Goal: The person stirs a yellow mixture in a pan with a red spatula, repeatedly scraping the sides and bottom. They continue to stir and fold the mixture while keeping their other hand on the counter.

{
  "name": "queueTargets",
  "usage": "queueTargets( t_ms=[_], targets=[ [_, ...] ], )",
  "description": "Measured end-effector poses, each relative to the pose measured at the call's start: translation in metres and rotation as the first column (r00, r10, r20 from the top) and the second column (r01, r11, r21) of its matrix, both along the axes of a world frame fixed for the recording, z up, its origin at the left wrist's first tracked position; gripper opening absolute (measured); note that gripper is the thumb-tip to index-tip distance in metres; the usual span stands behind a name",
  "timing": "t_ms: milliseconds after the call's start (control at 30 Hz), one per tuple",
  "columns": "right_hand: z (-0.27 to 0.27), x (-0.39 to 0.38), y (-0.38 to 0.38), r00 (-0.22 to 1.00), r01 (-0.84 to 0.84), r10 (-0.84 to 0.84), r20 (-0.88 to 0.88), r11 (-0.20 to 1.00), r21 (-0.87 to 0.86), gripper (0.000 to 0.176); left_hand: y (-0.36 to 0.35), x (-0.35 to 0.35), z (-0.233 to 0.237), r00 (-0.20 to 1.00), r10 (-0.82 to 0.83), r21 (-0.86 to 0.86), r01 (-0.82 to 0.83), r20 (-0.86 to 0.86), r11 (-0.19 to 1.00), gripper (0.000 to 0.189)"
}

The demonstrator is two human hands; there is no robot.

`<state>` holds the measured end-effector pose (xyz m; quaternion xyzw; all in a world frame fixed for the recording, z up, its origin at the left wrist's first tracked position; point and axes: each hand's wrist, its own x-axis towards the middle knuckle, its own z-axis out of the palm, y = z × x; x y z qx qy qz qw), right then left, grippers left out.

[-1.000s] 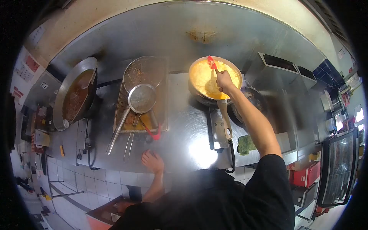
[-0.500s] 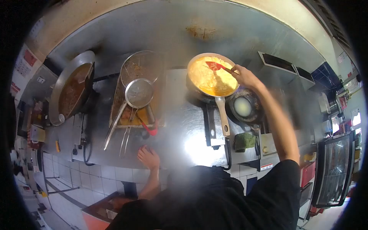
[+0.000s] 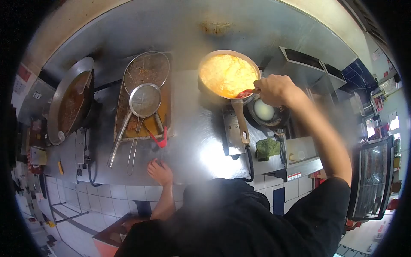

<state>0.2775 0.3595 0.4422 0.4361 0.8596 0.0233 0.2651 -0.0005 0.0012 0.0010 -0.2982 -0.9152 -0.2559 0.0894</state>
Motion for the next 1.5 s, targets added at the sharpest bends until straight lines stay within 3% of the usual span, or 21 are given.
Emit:
queueTargets(
  t_ms=[333,400,667,800,867,933,1033,1267,1367,1500],
  targets=[
    [-0.060,0.004,0.054,0.975,-0.184,0.144,0.169,0.948,0.259,0.025,0.001,0.000,0.004,1.000,0.019,0.004,-0.019,0.012,1.000,0.033],
    [-0.078,0.006,0.076,0.946,-0.241,0.151,0.286,0.918,0.315,0.024,-0.001,0.001,0.007,1.000,0.021,0.012,-0.021,0.002,1.000,0.033],
    [-0.096,-0.002,0.121,0.920,-0.391,0.355,0.168,0.794,0.465,0.025,0.001,0.000,0.011,1.000,0.011,0.006,-0.011,-0.003,1.000,0.033],
    [-0.104,-0.013,0.130,0.909,-0.406,0.398,0.120,0.787,0.464,0.040,0.002,0.000,0.009,1.000,0.000,0.025,-0.001,0.014,1.000,0.033],
    [-0.112,-0.022,0.130,0.930,-0.325,0.366,-0.016,0.845,0.426,0.050,0.000,-0.002,0.006,1.000,0.004,0.005,-0.004,-0.006,1.000,0.034],
    [-0.127,-0.026,0.137,0.942,-0.267,0.323,-0.093,0.887,0.376,0.046,0.001,-0.001,0.009,1.000,0.010,0.006,-0.010,-0.007,1.000,0.034],
    [-0.152,-0.033,0.139,0.865,-0.135,0.223,-0.449,0.966,0.221,0.033,0.002,0.001,0.013,1.000,0.013,0.000,-0.013,-0.006,1.000,0.034],
    [-0.158,-0.027,0.133,0.855,-0.279,0.227,-0.466,0.959,-0.044,0.034,0.002,0.001,0.014,1.000,0.009,0.016,-0.008,-0.030,1.000,0.034],
    [-0.113,-0.021,0.095,0.915,-0.173,0.086,-0.394,0.966,-0.192,0.036,0.001,0.001,0.011,1.000,0.009,0.018,-0.009,0.010,1.000,0.033],
    [-0.084,0.002,0.072,0.940,-0.124,0.018,-0.342,0.949,-0.291,0.036,0.000,0.001,0.009,1.000,0.006,0.016,-0.006,0.000,1.000,0.033]
  ],
)
